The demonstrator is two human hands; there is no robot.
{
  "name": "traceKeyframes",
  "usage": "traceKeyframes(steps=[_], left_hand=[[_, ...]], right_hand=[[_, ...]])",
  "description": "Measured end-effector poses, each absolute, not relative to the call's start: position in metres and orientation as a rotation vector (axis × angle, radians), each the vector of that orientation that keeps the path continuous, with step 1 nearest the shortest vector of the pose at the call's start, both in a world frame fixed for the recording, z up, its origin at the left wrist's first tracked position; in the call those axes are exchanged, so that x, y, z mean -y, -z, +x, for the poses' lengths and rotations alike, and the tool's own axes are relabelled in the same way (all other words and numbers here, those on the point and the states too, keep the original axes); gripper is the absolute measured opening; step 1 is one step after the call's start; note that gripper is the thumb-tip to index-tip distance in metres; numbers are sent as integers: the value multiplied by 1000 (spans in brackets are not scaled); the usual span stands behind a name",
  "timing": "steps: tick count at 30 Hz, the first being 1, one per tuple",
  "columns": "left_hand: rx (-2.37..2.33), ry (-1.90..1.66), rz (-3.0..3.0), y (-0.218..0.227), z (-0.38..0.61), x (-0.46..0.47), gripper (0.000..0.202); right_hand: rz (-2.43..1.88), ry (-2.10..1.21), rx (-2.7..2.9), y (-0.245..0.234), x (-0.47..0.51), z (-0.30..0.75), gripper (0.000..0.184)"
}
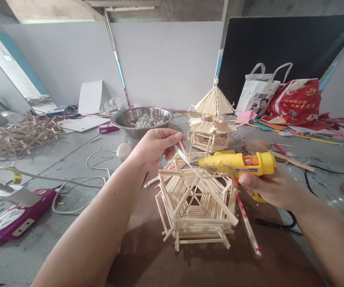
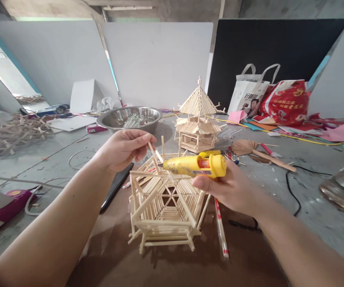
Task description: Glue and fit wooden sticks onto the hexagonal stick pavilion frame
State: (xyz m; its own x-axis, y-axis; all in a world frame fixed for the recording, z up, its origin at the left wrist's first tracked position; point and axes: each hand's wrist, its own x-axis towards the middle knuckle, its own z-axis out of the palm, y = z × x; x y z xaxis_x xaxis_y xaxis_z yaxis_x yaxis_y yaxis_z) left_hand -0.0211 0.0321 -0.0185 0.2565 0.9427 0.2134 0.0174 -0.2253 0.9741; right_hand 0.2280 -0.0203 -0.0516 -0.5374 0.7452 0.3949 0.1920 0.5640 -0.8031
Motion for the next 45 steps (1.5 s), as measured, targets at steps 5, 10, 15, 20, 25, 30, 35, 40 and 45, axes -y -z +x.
traceKeyframes(steps=[5,10,15,20,25,30,35,40,45], left_hand=[[-938,-1152,1507,17,-21,-31,12],[-937,-1153,1491,17,-22,-31,12],[-912,-1159,1497,18,-24,-33,13],[-901,-1162,1501,19,-25,-35,14],[-885,-1166,1504,18,-26,-35,15],[-892,-1167,1483,18,-27,-35,15],[-871,-1165,1459,20,-28,-37,15],[-860,-1156,1437,20,-28,-38,14],[-869,-1150,1413,19,-28,-38,13]], right_hand=[[-765,-943,2043,52,21,229,19],[-779,-926,2055,51,21,229,21],[-809,-927,2050,55,20,231,20],[-791,-921,2042,55,20,232,22],[-823,-913,2036,52,21,230,24],[-832,-891,2034,50,22,229,25],[-859,-855,2043,50,24,229,23],[-863,-821,2046,51,24,231,22],[-880,-803,2057,52,24,231,21]])
